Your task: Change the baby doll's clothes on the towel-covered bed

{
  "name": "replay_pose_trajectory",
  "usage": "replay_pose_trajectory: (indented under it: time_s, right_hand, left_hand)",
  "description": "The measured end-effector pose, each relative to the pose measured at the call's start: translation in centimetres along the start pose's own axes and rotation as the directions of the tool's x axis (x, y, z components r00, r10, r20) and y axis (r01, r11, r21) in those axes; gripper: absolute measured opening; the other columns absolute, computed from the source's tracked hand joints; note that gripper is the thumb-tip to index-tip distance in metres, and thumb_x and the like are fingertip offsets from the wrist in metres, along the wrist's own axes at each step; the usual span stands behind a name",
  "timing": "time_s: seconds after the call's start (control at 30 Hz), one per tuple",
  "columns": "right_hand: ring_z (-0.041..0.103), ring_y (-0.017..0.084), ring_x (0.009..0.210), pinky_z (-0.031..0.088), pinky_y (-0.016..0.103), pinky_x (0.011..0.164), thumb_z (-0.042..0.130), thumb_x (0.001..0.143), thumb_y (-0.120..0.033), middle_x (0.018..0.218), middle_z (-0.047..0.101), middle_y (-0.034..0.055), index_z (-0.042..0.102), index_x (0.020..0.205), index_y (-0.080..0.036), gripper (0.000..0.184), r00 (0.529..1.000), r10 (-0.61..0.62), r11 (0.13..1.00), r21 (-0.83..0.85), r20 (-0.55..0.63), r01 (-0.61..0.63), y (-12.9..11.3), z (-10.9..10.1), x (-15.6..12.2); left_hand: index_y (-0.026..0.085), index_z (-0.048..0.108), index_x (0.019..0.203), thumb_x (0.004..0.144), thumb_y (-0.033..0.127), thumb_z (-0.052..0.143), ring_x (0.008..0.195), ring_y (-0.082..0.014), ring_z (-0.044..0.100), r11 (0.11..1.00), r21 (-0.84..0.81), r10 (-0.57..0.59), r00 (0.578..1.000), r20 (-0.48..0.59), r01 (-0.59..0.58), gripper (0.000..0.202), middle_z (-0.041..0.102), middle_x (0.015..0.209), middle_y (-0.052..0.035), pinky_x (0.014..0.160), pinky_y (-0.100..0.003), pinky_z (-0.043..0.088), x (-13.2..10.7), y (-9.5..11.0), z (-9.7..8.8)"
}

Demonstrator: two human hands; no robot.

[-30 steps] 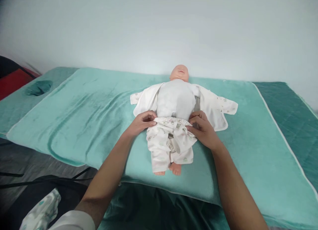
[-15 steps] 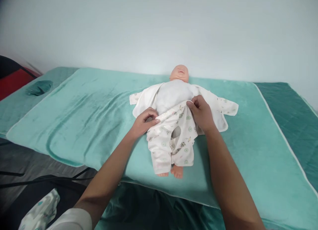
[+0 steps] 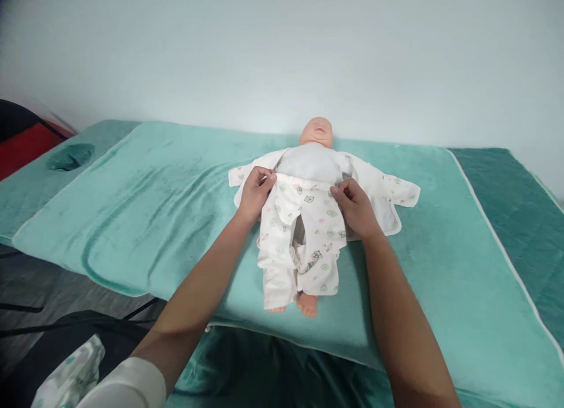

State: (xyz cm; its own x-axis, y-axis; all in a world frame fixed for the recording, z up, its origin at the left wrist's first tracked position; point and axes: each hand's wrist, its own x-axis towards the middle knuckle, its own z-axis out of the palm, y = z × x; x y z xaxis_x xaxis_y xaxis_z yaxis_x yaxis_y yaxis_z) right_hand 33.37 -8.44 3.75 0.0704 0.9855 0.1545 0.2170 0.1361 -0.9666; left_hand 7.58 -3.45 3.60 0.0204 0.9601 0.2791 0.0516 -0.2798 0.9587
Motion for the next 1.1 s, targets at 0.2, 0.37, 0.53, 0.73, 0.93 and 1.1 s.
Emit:
replay_pose_trajectory:
  time_s: [0.2,0.37,0.53,0.73,0.93,1.1]
  right_hand:
    - [0.041,0.013,0.065,0.036,0.024,0.058,0.068,0.084,-0.062,0.068,0.046,-0.0032,0.055,0.081,-0.021,0.043,0.99,0.025,0.997,-0.077,0.136,-0.014,0.2,-1.5,0.1]
    - [0.055,0.019,0.083,0.047,0.03,0.075,0.066,0.085,-0.06,0.085,0.062,0.0025,0.067,0.088,-0.02,0.04,0.913,0.074,0.981,-0.195,0.402,0.006,-0.8,-3.2,-0.3]
    - [0.061,0.026,0.094,0.051,0.04,0.091,0.071,0.082,-0.05,0.094,0.067,0.0043,0.073,0.089,-0.023,0.028,0.879,0.04,0.975,-0.212,0.475,0.07,-1.9,-2.8,-0.8]
    - [0.063,0.026,0.087,0.053,0.038,0.084,0.072,0.078,-0.043,0.075,0.065,0.0013,0.068,0.078,-0.022,0.021,0.9,0.105,0.976,-0.216,0.423,-0.012,-1.5,-2.6,-0.9]
    - [0.051,0.018,0.069,0.041,0.029,0.063,0.066,0.074,-0.042,0.064,0.055,-0.0011,0.055,0.067,-0.02,0.025,0.977,0.109,0.941,-0.337,0.182,-0.042,-0.1,-2.0,-0.1]
    - [0.044,0.016,0.067,0.033,0.029,0.061,0.062,0.07,-0.041,0.064,0.052,-0.0014,0.053,0.07,-0.019,0.023,0.996,0.083,0.88,-0.468,-0.02,-0.083,0.4,-1.1,0.2]
  left_hand:
    - [0.021,0.049,0.084,0.093,0.033,0.057,0.074,-0.0127,0.046,0.995,0.064,-0.079,0.996,0.027,0.077,0.017,0.048,0.078,0.0021,0.073,-0.025,0.039,-0.1,-1.1,0.4]
    - [0.02,0.052,0.084,0.093,0.034,0.057,0.072,-0.0126,0.044,0.994,0.065,-0.092,0.988,0.125,0.085,0.018,0.048,0.076,0.0024,0.069,-0.025,0.036,-0.6,-0.7,-0.3]
    - [0.019,0.053,0.08,0.095,0.045,0.055,0.073,-0.0131,0.043,0.983,0.149,-0.141,0.969,0.204,0.111,0.03,0.048,0.075,0.0019,0.068,-0.025,0.034,-0.9,-0.1,-1.2]
    - [0.019,0.055,0.084,0.094,0.054,0.054,0.07,-0.0123,0.042,0.976,0.144,-0.198,0.936,0.291,0.162,0.036,0.049,0.075,0.0019,0.063,-0.024,0.033,-0.9,0.1,-2.1]
    - [0.02,0.055,0.084,0.09,0.058,0.06,0.062,-0.0103,0.037,0.957,0.05,-0.286,0.907,0.31,0.285,0.039,0.046,0.071,0.0029,0.056,-0.023,0.028,-1.0,-0.2,-2.2]
    - [0.019,0.055,0.082,0.086,0.058,0.064,0.058,-0.0086,0.035,0.932,-0.002,-0.345,0.891,0.295,0.362,0.04,0.044,0.068,0.0041,0.053,-0.021,0.026,-1.2,-0.1,-2.0]
